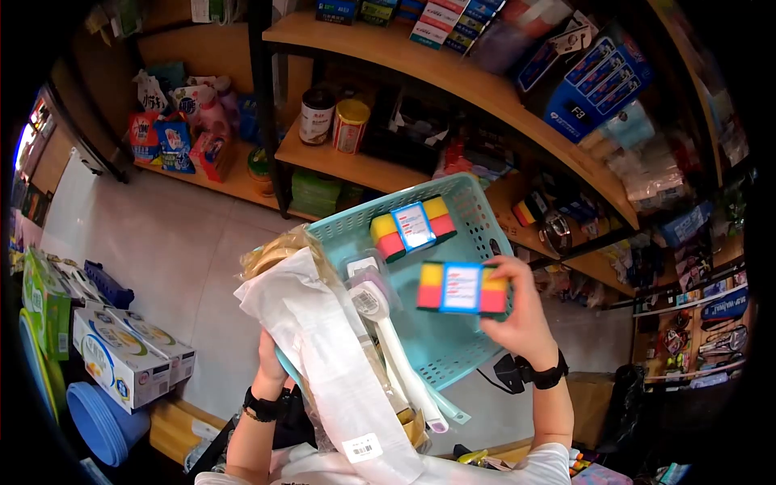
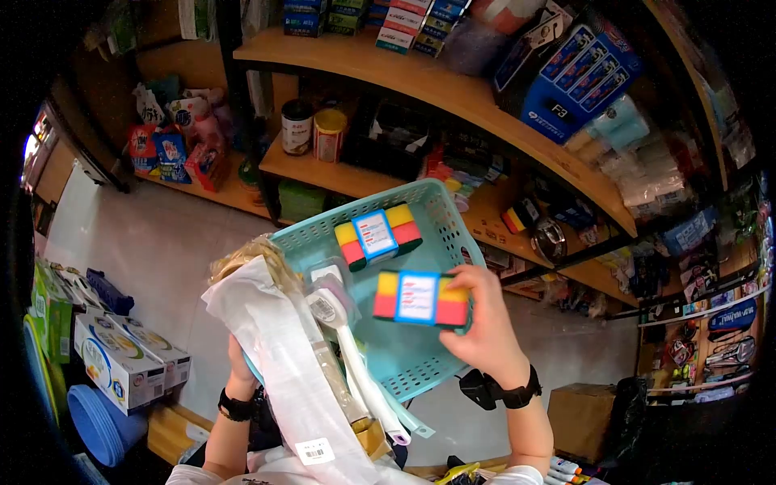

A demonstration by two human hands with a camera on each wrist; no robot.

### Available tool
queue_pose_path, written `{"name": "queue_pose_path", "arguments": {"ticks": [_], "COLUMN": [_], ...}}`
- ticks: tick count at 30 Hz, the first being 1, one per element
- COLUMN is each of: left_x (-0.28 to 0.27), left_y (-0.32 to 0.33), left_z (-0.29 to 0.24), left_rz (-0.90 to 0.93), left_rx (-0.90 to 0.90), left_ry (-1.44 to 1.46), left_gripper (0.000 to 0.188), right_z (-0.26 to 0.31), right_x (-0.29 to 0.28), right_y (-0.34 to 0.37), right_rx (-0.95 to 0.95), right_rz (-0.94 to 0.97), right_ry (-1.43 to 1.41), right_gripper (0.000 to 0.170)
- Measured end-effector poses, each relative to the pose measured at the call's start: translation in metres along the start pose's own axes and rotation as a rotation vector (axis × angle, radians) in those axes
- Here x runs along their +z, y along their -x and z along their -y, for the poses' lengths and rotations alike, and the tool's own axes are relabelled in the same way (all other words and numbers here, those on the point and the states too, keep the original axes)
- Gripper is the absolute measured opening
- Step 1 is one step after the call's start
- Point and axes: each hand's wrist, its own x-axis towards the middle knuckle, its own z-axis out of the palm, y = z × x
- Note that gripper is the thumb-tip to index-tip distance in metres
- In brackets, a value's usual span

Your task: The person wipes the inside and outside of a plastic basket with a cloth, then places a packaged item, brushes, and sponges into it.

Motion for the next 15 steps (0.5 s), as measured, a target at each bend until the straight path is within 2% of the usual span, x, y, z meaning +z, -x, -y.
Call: {"name": "queue_pose_path", "arguments": {"ticks": [2,4,8,11,15], "left_x": [0.001,0.001,-0.015,-0.019,-0.019], "left_y": [0.0,0.001,0.001,0.002,0.005], "left_z": [-0.001,-0.001,0.0,0.009,0.009], "left_rz": [0.018,0.042,0.14,0.056,0.049], "left_rx": [-0.019,-0.009,-0.003,0.06,0.008], "left_ry": [0.023,-0.024,-0.176,-0.2,-0.137], "left_gripper": [0.061,0.062,0.073,0.069,0.072], "right_z": [0.003,-0.005,-0.002,0.003,-0.002], "right_x": [0.007,0.019,0.033,0.036,0.038], "right_y": [-0.005,-0.007,-0.016,-0.022,-0.025], "right_rx": [-0.08,-0.005,0.033,0.053,0.016], "right_rz": [0.122,0.121,0.095,0.115,0.137], "right_ry": [0.11,0.05,0.147,0.18,0.165], "right_gripper": [0.051,0.048,0.044,0.043,0.044]}}
